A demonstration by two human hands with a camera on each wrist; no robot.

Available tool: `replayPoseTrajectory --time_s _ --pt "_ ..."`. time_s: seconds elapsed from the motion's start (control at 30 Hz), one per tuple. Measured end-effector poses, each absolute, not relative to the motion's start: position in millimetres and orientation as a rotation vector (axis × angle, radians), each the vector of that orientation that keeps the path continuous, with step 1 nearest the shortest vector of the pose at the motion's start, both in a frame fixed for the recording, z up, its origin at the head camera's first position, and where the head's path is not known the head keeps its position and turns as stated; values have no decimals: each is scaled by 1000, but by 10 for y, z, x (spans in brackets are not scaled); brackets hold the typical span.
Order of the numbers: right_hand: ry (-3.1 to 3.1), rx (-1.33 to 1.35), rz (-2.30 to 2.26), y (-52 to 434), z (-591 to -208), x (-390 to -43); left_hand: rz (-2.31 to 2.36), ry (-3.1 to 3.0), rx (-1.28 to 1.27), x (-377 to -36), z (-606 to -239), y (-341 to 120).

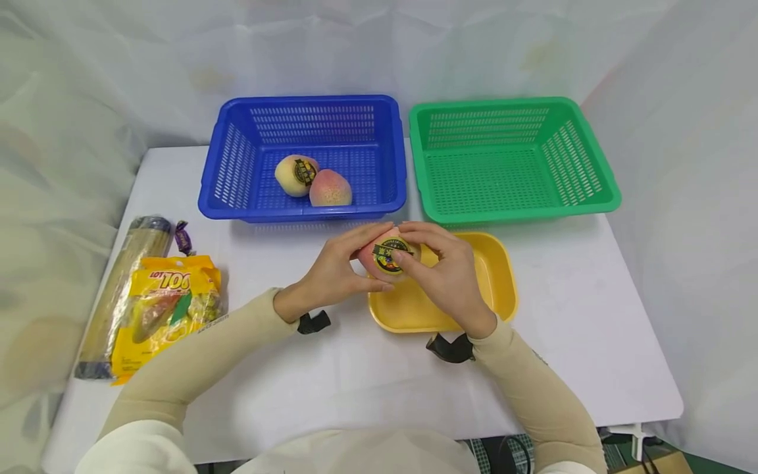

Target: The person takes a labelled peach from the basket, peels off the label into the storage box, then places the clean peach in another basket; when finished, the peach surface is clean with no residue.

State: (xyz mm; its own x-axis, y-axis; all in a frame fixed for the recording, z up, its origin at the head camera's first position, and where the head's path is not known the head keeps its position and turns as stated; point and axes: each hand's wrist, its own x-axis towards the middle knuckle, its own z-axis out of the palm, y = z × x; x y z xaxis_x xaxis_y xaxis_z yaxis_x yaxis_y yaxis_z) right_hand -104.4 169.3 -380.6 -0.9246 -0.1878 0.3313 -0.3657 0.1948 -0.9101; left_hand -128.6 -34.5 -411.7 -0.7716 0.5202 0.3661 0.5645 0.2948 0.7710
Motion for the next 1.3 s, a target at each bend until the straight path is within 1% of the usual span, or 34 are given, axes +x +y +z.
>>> replayPoseTrajectory --time_s 0.4,0.83,1.1,1.3 --pt "-2158 503 1918 1611 -3844 -1014 -1501 -2488 -1044 -1307 -4139 -348" --pt "-2046 573 1945 1560 -3890 -1050 -1515 -2522 -1024 -1320 -4161 -371" --pt "-2032 611 1842 1535 -3922 -1066 -1520 -2526 -1019 -1320 -4172 -386" --pt "-2043 698 1649 1515 -3947 -1068 -1556 -2523 -994 -1323 -4203 -406"
